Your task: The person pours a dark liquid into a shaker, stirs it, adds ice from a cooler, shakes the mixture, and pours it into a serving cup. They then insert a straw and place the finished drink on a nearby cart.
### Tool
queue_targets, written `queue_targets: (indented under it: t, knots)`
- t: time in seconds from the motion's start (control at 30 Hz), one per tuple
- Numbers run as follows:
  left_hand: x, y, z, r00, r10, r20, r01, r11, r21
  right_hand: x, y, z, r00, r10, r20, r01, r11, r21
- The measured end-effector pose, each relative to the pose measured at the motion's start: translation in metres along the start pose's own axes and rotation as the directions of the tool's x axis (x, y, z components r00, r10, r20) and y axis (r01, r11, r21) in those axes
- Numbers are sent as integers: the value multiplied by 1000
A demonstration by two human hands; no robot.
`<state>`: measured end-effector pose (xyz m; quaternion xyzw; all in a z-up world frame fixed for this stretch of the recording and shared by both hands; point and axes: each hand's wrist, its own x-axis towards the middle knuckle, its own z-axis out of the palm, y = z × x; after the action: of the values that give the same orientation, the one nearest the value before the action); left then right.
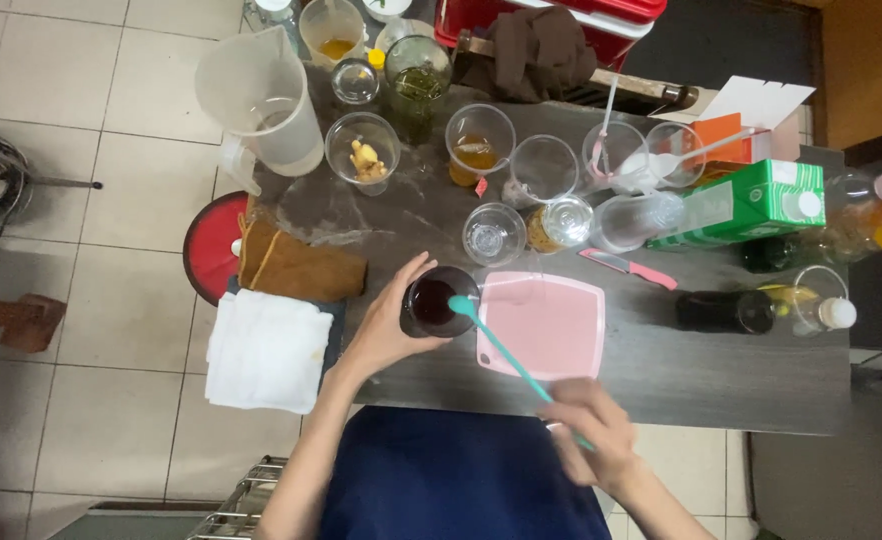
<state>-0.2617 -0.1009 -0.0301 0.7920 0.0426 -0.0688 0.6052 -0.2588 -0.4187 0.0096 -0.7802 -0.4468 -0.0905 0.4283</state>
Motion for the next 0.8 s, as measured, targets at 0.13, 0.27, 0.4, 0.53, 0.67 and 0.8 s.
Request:
queue_targets:
  t: [0.13, 0.27, 0.4, 0.53, 0.67, 0.8]
  knots:
    - [-2, 2, 0, 1000, 11, -1, -11, 1000, -18, 0, 0, -2, 990, -136, 36, 133, 989, 59]
    - [0, 5, -1, 999, -43, 8, 43, 999, -1, 9, -6, 3, 993, -106, -56, 105, 994, -14]
    - [-1, -2, 2, 1000, -18, -5, 18, 1000, 3, 1, 2, 6, 995, -84, 56, 86, 995, -43]
    - [-4, -3, 4, 999, -32, 0, 32, 999, -4, 2, -10, 4, 984, -111, -140, 116, 993, 27]
    - [-3, 6, 4, 1000, -16, -23, 17, 1000, 12, 20, -5, 21, 726, 540, -426, -398, 835, 379]
    - [-9, 7, 7, 998, -25, -64, 27, 999, 30, 25, 17, 23, 163, 984, -72, -316, 121, 941]
